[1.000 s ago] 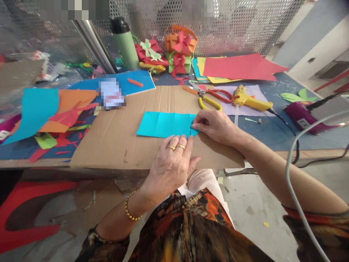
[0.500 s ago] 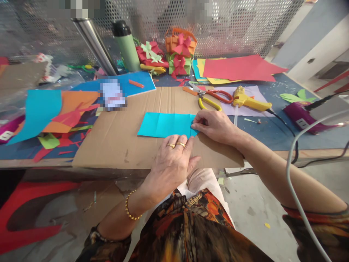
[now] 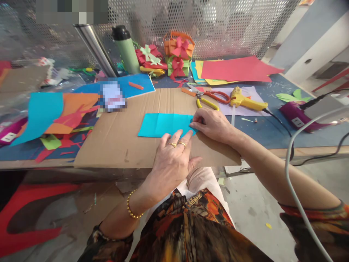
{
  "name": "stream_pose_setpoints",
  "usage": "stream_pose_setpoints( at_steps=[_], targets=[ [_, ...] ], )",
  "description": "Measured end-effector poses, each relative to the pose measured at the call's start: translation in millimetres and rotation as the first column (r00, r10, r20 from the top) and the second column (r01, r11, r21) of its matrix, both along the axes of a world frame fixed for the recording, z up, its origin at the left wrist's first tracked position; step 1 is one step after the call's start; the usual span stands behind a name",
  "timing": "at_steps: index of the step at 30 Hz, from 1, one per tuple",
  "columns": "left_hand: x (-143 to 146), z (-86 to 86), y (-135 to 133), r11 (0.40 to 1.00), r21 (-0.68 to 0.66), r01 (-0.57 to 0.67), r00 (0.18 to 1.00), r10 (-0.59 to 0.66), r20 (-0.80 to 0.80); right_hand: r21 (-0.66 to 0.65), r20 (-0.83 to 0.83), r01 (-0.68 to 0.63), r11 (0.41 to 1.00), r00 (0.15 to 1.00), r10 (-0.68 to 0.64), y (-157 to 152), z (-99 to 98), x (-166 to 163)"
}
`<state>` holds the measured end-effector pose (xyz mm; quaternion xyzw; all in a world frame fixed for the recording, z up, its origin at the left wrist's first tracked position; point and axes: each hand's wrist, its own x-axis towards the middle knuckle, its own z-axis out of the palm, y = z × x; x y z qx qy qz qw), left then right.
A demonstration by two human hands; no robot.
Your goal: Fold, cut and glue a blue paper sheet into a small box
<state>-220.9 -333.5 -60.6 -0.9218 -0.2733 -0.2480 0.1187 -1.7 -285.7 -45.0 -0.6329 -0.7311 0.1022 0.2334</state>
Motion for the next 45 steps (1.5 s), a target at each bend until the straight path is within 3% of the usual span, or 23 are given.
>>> stream_pose_setpoints(
  at_steps=[8,10,13,15,20,24,36,45],
  targets=[
    [-0.4,-4.9,7.9,0.998,-0.029,0.057,0.997,-0.055,0.045,0.111,-0.035,-0.082,0.99,0.996,0.086,0.9,-3.6,6.6],
    [-0.9,-4.8,8.1,0.998,-0.041,0.056,0.998,-0.055,0.033,0.229,-0.065,-0.079,0.97,0.993,0.096,-6.0,-2.8,11.7],
    [-1.2,-3.4,7.0,0.997,-0.056,0.057,0.998,-0.056,0.014,0.45,-0.071,-0.015,0.893,0.996,0.053,-26.7,-2.8,18.4],
    [-1.0,-2.7,6.0,0.997,-0.061,0.056,0.998,-0.055,0.008,0.488,-0.013,-0.056,0.871,0.997,0.072,-42.9,-4.5,19.9],
    [-0.4,-4.0,5.7,0.997,-0.059,0.058,0.998,-0.057,0.019,0.431,0.286,-0.291,0.854,0.942,0.176,-64.1,-8.4,14.3],
    [-0.9,-4.8,6.1,0.997,-0.043,0.061,0.998,-0.06,0.032,0.377,0.404,-0.36,0.853,0.893,0.198,-63.5,-7.8,10.5],
    [-0.2,-3.2,4.9,0.997,-0.054,0.051,0.998,-0.049,0.032,0.3,0.372,-0.328,0.896,0.905,0.207,-64.9,-1.0,7.9],
    [-0.8,0.7,5.7,0.996,-0.065,0.059,0.998,-0.058,0.02,0.276,0.261,-0.248,0.929,0.949,0.175,-67.5,-7.2,13.6]
  ],
)
